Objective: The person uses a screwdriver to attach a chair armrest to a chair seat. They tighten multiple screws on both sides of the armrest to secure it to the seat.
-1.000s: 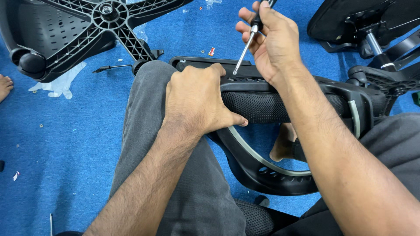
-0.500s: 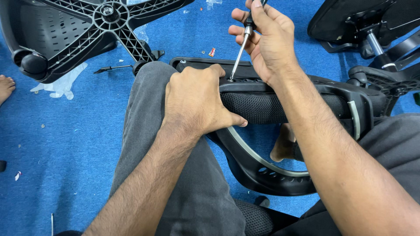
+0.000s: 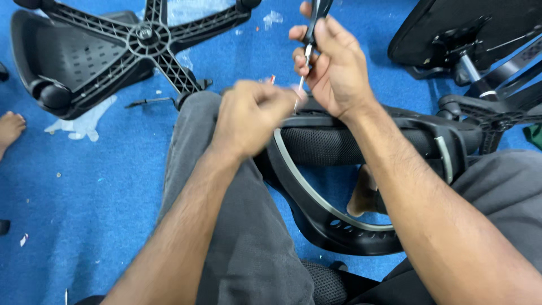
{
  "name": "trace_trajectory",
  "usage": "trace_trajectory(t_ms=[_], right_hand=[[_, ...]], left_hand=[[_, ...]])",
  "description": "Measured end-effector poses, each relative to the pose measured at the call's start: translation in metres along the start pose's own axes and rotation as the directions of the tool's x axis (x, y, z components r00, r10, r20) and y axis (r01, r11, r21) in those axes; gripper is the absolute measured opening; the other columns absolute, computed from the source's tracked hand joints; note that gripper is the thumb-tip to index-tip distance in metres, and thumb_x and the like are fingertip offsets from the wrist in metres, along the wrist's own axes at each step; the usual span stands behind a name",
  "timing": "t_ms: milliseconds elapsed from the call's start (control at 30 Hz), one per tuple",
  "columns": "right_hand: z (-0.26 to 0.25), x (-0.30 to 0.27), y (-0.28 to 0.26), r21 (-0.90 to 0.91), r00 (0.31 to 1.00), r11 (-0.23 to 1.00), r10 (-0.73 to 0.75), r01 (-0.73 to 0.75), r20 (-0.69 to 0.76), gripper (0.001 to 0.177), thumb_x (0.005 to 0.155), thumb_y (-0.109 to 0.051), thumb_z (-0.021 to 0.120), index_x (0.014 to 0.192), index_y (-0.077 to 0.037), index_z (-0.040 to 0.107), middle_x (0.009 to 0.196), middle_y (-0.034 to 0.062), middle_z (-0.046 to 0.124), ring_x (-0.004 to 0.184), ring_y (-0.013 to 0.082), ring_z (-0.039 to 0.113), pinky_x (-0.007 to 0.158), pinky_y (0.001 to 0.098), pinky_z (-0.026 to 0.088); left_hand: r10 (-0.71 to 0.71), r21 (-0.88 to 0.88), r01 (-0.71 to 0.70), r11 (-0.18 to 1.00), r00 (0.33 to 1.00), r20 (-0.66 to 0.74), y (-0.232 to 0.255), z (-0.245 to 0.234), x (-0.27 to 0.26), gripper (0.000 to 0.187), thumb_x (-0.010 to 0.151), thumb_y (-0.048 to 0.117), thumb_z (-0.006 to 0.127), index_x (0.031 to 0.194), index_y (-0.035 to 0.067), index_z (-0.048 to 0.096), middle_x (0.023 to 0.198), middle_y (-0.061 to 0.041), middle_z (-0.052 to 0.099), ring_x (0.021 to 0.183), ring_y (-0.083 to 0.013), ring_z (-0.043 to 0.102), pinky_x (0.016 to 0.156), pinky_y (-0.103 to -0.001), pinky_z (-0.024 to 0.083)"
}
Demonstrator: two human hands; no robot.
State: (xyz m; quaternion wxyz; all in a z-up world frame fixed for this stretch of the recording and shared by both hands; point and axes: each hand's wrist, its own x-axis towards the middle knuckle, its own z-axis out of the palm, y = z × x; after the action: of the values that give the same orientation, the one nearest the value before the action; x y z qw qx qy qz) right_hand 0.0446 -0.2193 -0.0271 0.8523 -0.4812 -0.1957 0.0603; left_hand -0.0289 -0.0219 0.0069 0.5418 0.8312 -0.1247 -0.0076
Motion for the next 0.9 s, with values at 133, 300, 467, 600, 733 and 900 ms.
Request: trace_trajectory(t_ms=[133,300,467,600,733,900], right_hand=[[0.011,-0.003,-0.007,0.084,0.995,0.992,0.093,-0.095,0.036,0.043,0.111,-0.017,0.053,0.152,-0.005,0.046,0.128,0.0112,0.065,0.098,0.0162,0.066,0.084,0.0265,0.057],[0.024,-0.007,0.001,-0.001,0.966,0.998,0.067,-0.069,-0.249,0.044,0.097,-0.003,0.07,0.139,0.0,0.058,0.114,0.0077,0.071,0.093,0.0151,0.069,0.079,0.024,0.058],[0.025,-0.005,0.012,-0.067,0.938,0.997,0.0,-0.024,-0.346,0.042,0.089,0.005,0.078,0.131,0.005,0.068,0.095,0.0071,0.07,0.084,0.0156,0.069,0.072,0.0246,0.058],[0.027,-0.005,0.011,-0.115,0.948,0.993,-0.01,-0.028,-0.317,0.038,0.091,0.004,0.076,0.128,0.004,0.068,0.099,0.0088,0.07,0.086,0.0162,0.07,0.075,0.0268,0.059],[0.033,-0.014,0.005,-0.027,0.968,0.987,0.149,-0.157,-0.202,0.031,0.099,-0.025,0.06,0.115,0.0,0.069,0.104,0.0119,0.078,0.083,0.0192,0.074,0.069,0.0291,0.058],[0.035,-0.016,0.011,-0.211,0.963,0.947,0.207,-0.241,-0.172,0.034,0.102,-0.032,0.058,0.116,-0.004,0.07,0.099,0.009,0.076,0.082,0.013,0.07,0.073,0.027,0.056]], left_hand=[[-0.17,-0.2,0.109,0.974,0.933,-0.318,-0.014,0.01,0.038,0.04,0.089,0.038,0.069,0.093,0.0,0.081,0.067,-0.005,0.071,0.064,-0.0115,0.066,0.066,-0.035,0.055],[0.078,-0.359,-0.252,0.898,0.897,-0.435,-0.01,0.009,0.083,0.042,0.092,0.044,0.071,0.099,0.004,0.081,0.083,0.003,0.077,0.076,-0.0066,0.069,0.071,-0.028,0.055],[0.16,-0.053,-0.209,0.976,0.869,-0.468,0.018,0.023,0.125,0.054,0.068,0.056,0.086,0.087,0.006,0.08,0.059,0.0,0.074,0.056,-0.0121,0.074,0.06,-0.03,0.061],[0.087,0.22,-0.003,0.975,0.924,-0.372,0.02,0.024,0.146,0.055,0.074,0.062,0.081,0.082,0.008,0.083,0.066,-0.004,0.073,0.062,-0.0143,0.071,0.067,-0.033,0.058],[0.013,0.038,-0.008,0.999,0.989,-0.148,0.001,0.01,0.144,0.052,0.088,0.058,0.063,0.084,0.009,0.079,0.078,-0.001,0.08,0.06,-0.0134,0.07,0.057,-0.036,0.054],[0.036,-0.416,0.01,0.909,0.994,0.102,-0.019,-0.005,0.135,0.045,0.098,0.05,0.052,0.092,0.011,0.073,0.091,0.002,0.082,0.066,-0.0036,0.066,0.048,-0.03,0.053]])
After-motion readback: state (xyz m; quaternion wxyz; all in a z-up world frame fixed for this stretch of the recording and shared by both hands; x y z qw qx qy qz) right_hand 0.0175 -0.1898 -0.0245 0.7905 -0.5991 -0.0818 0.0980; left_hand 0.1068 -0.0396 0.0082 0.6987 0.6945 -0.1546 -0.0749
